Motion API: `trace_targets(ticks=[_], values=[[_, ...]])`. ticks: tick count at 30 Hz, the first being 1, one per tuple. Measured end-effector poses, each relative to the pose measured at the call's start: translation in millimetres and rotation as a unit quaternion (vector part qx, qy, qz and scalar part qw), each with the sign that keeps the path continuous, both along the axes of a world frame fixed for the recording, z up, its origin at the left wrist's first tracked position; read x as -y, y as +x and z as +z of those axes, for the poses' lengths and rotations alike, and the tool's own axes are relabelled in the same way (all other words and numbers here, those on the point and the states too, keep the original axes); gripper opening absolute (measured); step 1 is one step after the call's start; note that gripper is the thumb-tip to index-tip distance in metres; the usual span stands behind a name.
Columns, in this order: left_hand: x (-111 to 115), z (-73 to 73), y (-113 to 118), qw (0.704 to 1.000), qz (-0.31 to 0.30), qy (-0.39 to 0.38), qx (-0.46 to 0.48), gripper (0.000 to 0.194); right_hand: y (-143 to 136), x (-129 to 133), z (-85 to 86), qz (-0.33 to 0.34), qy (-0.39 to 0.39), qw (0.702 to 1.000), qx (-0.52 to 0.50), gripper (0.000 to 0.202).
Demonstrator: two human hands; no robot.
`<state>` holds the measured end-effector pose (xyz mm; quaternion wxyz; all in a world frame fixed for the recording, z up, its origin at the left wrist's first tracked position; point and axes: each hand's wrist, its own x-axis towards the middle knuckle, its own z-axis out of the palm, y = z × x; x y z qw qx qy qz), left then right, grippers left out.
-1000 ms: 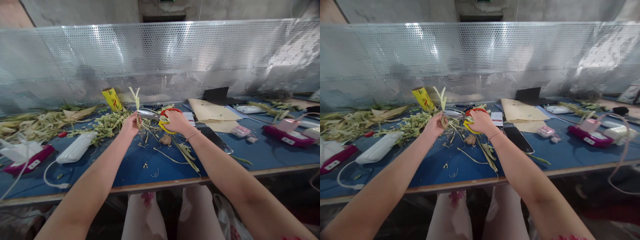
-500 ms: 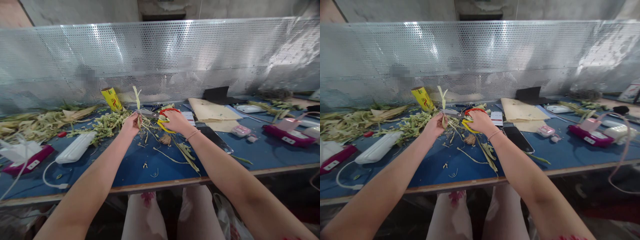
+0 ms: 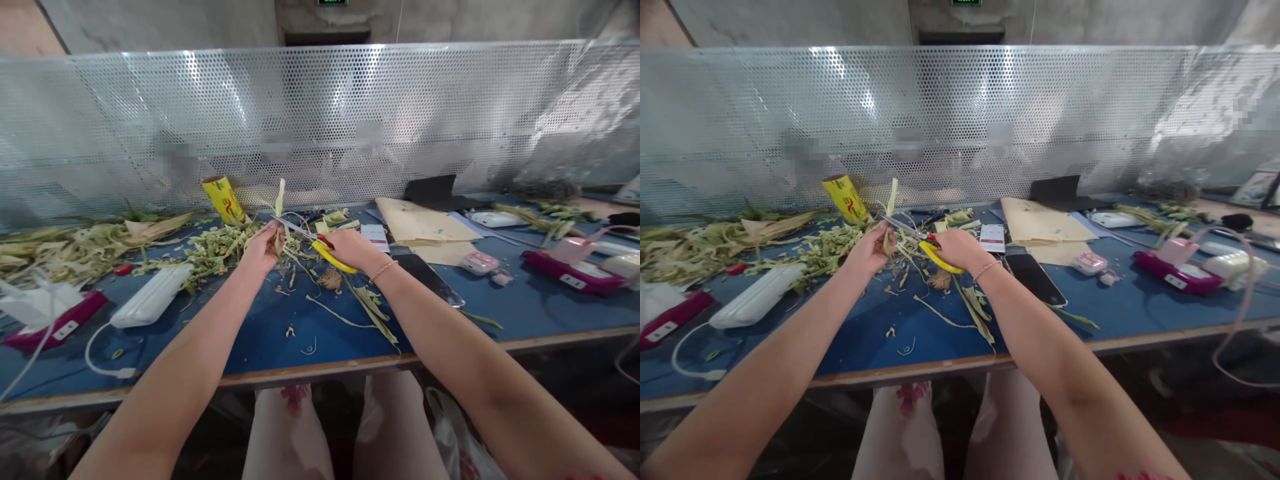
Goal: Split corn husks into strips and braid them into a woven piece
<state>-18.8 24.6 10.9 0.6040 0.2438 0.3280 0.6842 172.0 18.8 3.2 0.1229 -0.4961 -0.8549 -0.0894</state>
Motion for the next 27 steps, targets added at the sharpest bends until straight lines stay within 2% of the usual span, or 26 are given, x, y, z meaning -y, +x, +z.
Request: trace_targets(ticks=[6,15,19,24,27], values=[[2,0.9,2,1.0,-0.005,0.003,-0.002,0.017,1,-2,-1.8,-0.014,-0.019,1.0,-0.009,0.028],[4,0.6,5,1.0,-0.01,-0.006,0.002,0.016,-3,-5,-7.0,0.007,-0.022,0.999,-0.024,0.027],[4,-0.1,5,1.0,-0.003,-0.007,-0.01,0.017,-3,-4,-6.3,-0.028,-0.02,0.997,-0.074,0.028],[2,-1.7,6,1.0,-0.002,0.004,-0.022,0.017,0,-9,-12.6,-0.119,-0.021,0.984,-0.134,0.032],[2,-2.6,5,1.0,-0.003,0.005,-0.018,0.018,2,-14,-17.7,-0.097,-0.036,0.988,-0.118,0.031]])
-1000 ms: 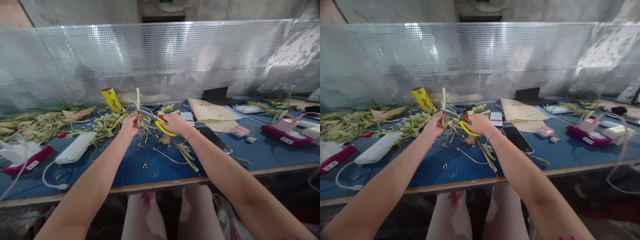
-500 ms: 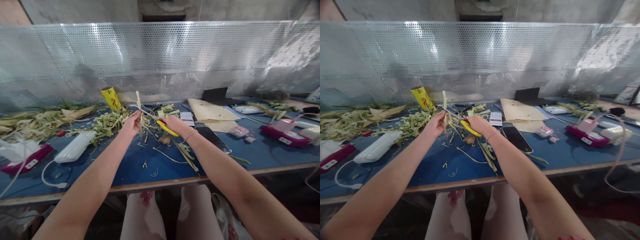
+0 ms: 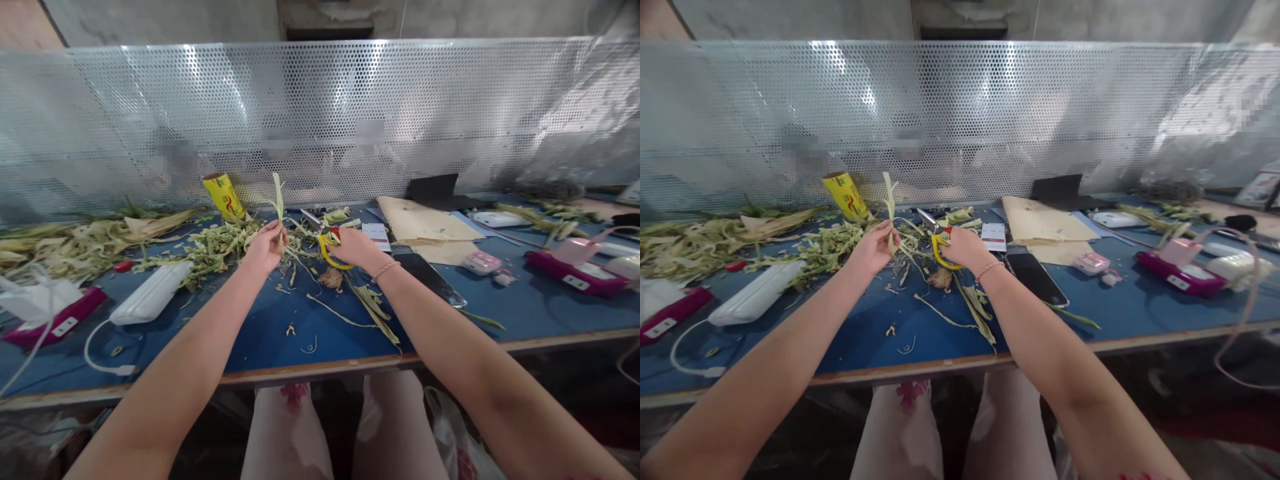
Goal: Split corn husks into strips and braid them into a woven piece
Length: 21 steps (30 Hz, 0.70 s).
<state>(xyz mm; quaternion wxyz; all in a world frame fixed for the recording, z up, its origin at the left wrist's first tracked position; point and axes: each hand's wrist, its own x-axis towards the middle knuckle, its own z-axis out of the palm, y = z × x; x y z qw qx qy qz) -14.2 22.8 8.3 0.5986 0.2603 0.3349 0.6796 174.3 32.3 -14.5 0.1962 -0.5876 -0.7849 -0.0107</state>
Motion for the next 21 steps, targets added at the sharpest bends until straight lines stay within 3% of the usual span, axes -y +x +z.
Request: trace_targets(ticks=[4,7,12,17,21], values=[[0,0.9,-3,0.999,-0.028,-0.014,0.017,0.013,1,-1,1.8,0.098,0.043,0.994,-0.021,0.018],[0,1.6,-4,0.999,-0.048,-0.005,0.021,0.012,-3,3,6.1,0.157,0.088,0.98,-0.083,0.021],[-1,-2.7,0,0.997,-0.056,0.028,-0.039,0.013,-11,8,6.5,0.168,0.111,0.971,-0.13,0.02],[5,-11.2,9,0.97,-0.065,0.091,-0.214,0.003,-19,9,6.0,0.154,0.023,0.971,-0.184,0.024],[10,-15.9,14,0.929,-0.124,0.132,-0.322,0.007,-26,10,3.2,0.202,-0.092,0.928,-0.298,0.033]])
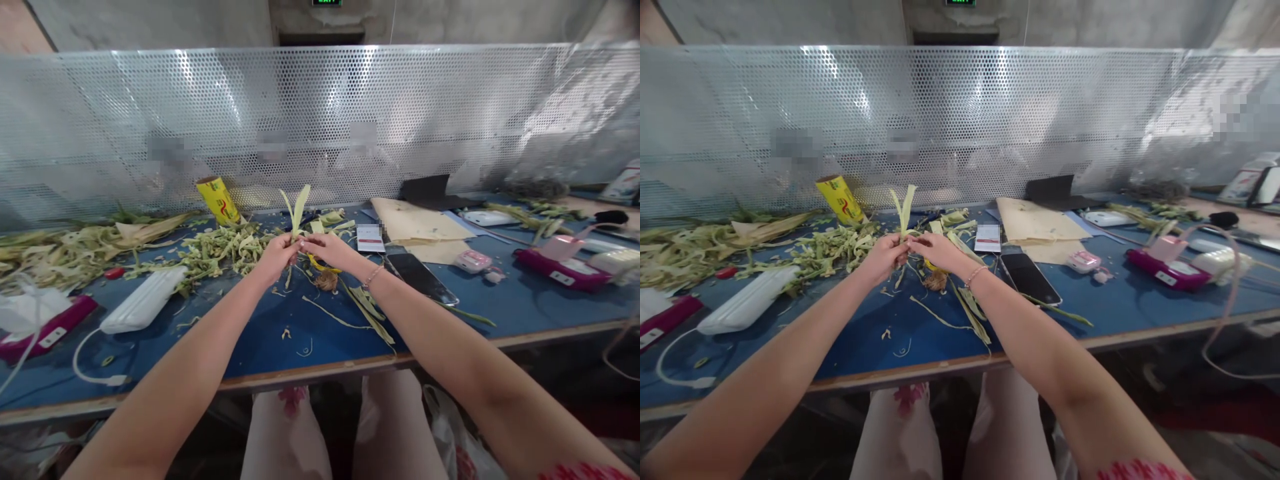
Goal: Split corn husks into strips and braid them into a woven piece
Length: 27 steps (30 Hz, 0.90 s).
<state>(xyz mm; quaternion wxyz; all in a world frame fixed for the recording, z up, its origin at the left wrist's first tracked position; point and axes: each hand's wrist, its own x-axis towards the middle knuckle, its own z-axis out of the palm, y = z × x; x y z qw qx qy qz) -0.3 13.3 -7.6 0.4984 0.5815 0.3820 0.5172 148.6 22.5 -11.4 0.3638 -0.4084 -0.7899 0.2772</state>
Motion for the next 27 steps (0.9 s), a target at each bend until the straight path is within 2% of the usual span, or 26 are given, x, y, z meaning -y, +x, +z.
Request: trace_targets(ticks=[4,7,9,14,19,24,27], values=[[-1,-4.0,1,0.998,-0.03,0.03,-0.051,0.013,-5,2,-2.0,0.045,-0.054,0.987,-0.143,0.023],[-6,-8.3,0,0.998,-0.034,0.038,-0.034,0.016,-6,3,-0.5,0.038,-0.071,0.974,-0.211,0.018],[-10,-10.8,-1,0.997,-0.034,0.054,-0.039,0.017,-5,3,1.1,0.009,-0.074,0.969,-0.234,0.02],[-11,-12.5,-1,0.992,-0.031,0.084,-0.084,0.02,-2,0,6.3,-0.088,0.011,0.965,-0.248,0.044],[-2,-6.6,4,0.997,-0.049,0.042,-0.036,0.015,1,1,9.9,-0.082,0.063,0.966,-0.237,0.016],[7,1.5,9,0.998,-0.05,-0.015,0.044,0.012,0,7,11.3,-0.056,0.097,0.971,-0.212,0.01],[8,3.7,10,0.997,-0.054,-0.027,0.053,0.012,-1,9,12.5,-0.04,0.077,0.97,-0.229,0.01]])
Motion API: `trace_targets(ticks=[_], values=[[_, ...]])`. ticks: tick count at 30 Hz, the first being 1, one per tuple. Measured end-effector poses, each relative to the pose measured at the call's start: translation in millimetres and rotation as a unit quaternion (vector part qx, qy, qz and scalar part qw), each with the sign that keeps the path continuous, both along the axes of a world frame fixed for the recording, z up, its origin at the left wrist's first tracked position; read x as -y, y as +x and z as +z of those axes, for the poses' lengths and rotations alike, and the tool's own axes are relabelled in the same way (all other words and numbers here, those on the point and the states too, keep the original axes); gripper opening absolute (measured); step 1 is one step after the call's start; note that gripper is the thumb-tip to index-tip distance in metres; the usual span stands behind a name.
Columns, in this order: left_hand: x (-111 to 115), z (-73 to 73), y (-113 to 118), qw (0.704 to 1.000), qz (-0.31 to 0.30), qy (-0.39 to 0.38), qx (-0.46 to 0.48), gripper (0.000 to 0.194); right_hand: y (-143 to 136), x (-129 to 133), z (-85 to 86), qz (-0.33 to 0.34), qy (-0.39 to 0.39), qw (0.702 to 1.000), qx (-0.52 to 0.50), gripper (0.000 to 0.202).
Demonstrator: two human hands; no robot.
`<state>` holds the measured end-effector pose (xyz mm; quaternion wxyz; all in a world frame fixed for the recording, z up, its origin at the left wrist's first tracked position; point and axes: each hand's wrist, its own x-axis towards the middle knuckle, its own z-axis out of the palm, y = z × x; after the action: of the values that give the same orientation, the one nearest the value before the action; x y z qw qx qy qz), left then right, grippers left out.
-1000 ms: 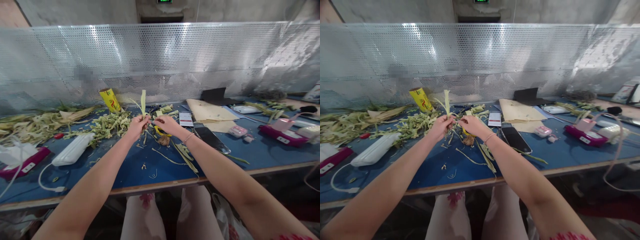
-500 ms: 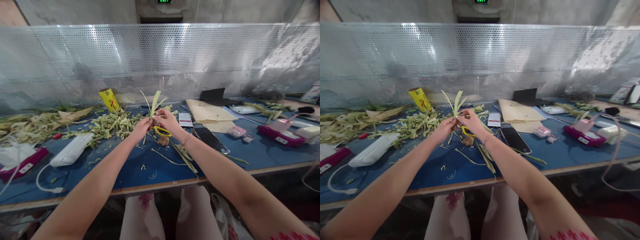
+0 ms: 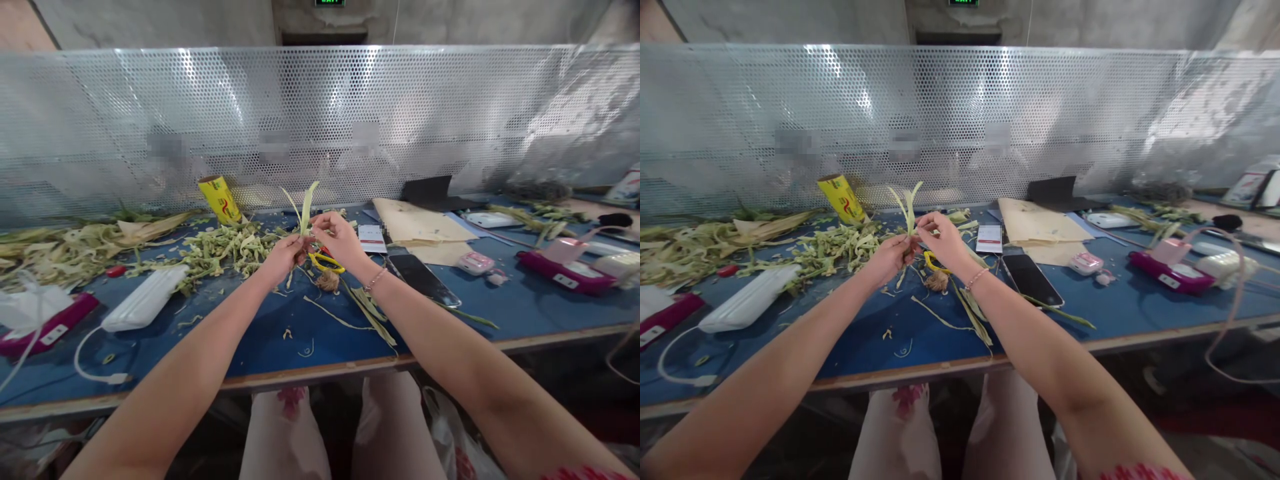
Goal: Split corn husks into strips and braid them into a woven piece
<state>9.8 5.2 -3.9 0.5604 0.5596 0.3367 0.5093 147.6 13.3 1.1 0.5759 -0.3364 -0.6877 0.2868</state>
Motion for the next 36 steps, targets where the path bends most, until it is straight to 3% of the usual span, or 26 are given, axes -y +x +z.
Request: trace_targets(ticks=[4,8,14,18,23,29,33,36], values=[[0,0.3,-1,1.0,-0.014,0.0,-0.017,0.012,-1,-2,1.2,0.006,-0.021,0.999,-0.048,0.023],[0,-1.7,-2,0.999,-0.03,0.0,-0.043,0.013,0,-4,0.2,0.019,-0.004,0.999,-0.03,0.014],[4,0.3,-2,0.998,-0.045,-0.024,-0.042,0.023,-1,-7,-3.7,0.038,-0.003,0.998,-0.041,0.016],[7,3.5,-2,0.998,-0.047,-0.036,-0.026,0.026,-3,-10,-6.1,0.09,-0.016,0.994,-0.055,0.017],[8,5.2,0,0.998,-0.036,-0.049,0.015,0.027,-3,-12,-8.4,0.102,-0.01,0.992,-0.07,0.018],[6,6.4,1,0.991,-0.011,-0.088,0.097,0.027,-1,-6,-10.0,0.064,0.109,0.992,0.023,0.01],[4,7.2,-1,0.983,0.013,-0.12,0.135,0.024,-1,-3,-10.4,0.03,0.23,0.964,0.131,0.007],[5,9.0,-1,0.982,0.019,-0.134,0.134,0.021,0,-1,-9.5,0.011,0.274,0.946,0.175,0.009]])
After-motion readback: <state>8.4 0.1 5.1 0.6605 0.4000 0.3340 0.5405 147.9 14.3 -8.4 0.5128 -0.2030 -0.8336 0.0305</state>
